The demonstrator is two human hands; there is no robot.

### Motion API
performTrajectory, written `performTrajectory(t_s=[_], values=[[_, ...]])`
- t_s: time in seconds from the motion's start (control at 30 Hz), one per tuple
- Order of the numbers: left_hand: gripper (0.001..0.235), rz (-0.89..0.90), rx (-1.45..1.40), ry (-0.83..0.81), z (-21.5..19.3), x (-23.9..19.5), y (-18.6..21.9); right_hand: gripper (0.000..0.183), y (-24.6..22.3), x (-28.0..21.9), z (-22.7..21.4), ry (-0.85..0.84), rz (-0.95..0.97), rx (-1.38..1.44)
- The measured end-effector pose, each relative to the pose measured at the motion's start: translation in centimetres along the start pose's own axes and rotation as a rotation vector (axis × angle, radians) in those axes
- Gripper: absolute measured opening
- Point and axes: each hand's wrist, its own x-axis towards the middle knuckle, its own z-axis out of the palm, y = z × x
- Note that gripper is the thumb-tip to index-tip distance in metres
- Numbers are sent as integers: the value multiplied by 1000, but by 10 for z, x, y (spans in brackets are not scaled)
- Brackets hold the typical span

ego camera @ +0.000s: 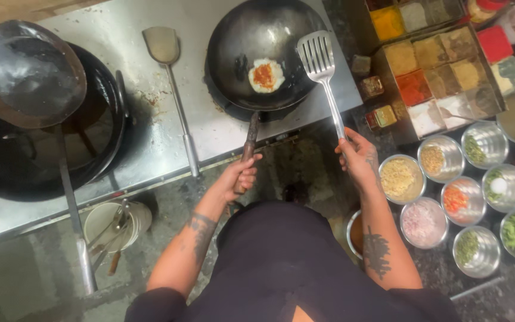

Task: The person fries an egg in a wok using a spatula, flips it, and moves it to a container on a nearby counter. They then return to the stove, crack a second egg into the wok, and add spices from small containers on the side.

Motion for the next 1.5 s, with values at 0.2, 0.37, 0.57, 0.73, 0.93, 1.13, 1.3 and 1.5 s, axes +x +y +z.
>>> performTrajectory(t_s=[0.2,0.37,0.57,0.73,0.93,1.13,1.3,1.5], values=[[22,164,235,351,58,-30,2,48,13,21,-4,-80,16,37],[20,226,381,493,78,-25,0,47,16,38,-12,-153,5,35],[24,359,650,726,65,8,-28,47,17,60,-30,-234,-5,32],[28,453,926,932,-2,44,-37,49,10,79,-33,-286,-21,12],[25,768,1304,1094,-76,86,-60,50,2,86,-35,-333,-42,-44],[20,414,795,776,-52,88,-66,51,14,85,-46,-321,-20,-49],[20,302,738,683,-50,78,-61,52,23,79,-53,-263,-11,-48],[26,218,686,578,-64,65,-49,52,24,67,-44,-191,3,-45]])
